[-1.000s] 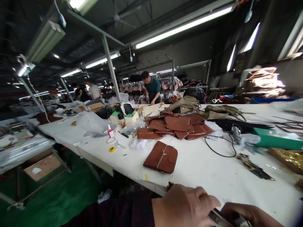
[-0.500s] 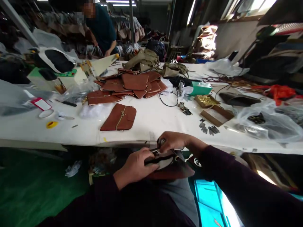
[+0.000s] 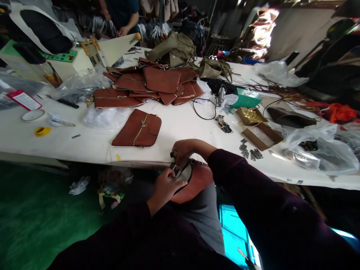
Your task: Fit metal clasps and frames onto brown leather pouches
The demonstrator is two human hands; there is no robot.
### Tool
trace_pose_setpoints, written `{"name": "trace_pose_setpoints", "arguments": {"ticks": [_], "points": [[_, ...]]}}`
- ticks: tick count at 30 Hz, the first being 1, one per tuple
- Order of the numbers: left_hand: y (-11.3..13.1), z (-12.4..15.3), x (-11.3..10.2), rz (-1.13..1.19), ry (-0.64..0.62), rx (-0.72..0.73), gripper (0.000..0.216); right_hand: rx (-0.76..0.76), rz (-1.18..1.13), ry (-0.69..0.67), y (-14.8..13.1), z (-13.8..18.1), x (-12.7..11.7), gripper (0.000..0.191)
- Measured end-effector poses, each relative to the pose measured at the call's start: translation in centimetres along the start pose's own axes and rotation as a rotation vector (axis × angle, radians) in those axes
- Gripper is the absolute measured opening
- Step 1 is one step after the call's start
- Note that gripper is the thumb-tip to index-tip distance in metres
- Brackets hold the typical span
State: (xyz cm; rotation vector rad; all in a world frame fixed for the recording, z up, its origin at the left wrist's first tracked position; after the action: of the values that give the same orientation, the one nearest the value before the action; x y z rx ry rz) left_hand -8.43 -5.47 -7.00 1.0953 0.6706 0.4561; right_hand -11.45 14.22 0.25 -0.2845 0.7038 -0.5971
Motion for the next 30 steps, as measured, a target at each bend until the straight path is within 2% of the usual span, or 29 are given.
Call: {"name": "trace_pose_setpoints", "arguments": {"ticks": [5, 7, 9, 13, 15, 22, 24, 26, 28, 30], "points": [[-0.6, -0.3, -0.1, 0.118, 0.119, -0.118, 0.053, -0.107, 0.091, 0.051, 0.1, -0.3, -1.0, 0.035], [-0.9, -0.2, 0.0, 0.193, 0.130, -0.194, 0.052, -0.136, 0.095, 0.056, 0.3, -0.3, -1.2, 0.038], [-1.0, -0.1, 0.2, 0.281, 0.083, -0.274, 0.051, -0.150, 0.088, 0.054, 0.3, -0.4, -1.3, 0.040], [-0.4, 0.1, 0.7, 0.422, -0.112, -0.400, 0.054, -0.153, 0.117, 0.044, 0.0, -0.5, -1.5, 0.041], [-0.1, 0.0, 0.8, 0.465, -0.168, -0.435, 0.055, -0.156, 0.144, 0.060, -0.3, -0.5, -1.6, 0.040], [0.0, -0.6, 1.7, 0.630, -0.203, -0.470, 0.067, -0.177, 0.210, 0.144, -0.3, -0.4, -1.9, 0.037], [0.0, -0.6, 2.0, 0.657, -0.191, -0.483, 0.066, -0.180, 0.234, 0.242, -0.1, 0.2, -1.8, 0.035], [0.0, -0.6, 2.3, 0.682, -0.179, -0.497, 0.065, -0.220, 0.179, 0.434, -0.3, 1.4, -1.6, 0.029], [0.0, -0.6, 2.6, 0.709, -0.164, -0.504, 0.065, -0.308, -0.045, 0.739, -0.9, 3.5, -1.1, 0.030], [0.1, -0.6, 2.8, 0.736, -0.152, -0.506, 0.067, -0.409, -0.402, 1.060, -1.5, 5.9, 0.0, 0.040]]}}
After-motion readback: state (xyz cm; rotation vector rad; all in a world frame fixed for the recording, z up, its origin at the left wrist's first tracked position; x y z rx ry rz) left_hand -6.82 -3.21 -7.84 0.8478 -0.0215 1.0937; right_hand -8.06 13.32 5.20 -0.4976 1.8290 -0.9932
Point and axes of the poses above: each hand's wrist, its own z-axis away from the middle knuckle, its own x-axis out of the palm, y = z × x, the point moved 3 cm from there along -z, towards the middle knuckle, and after that the axes turned 1 degree about -y, right-handed, at the moved point
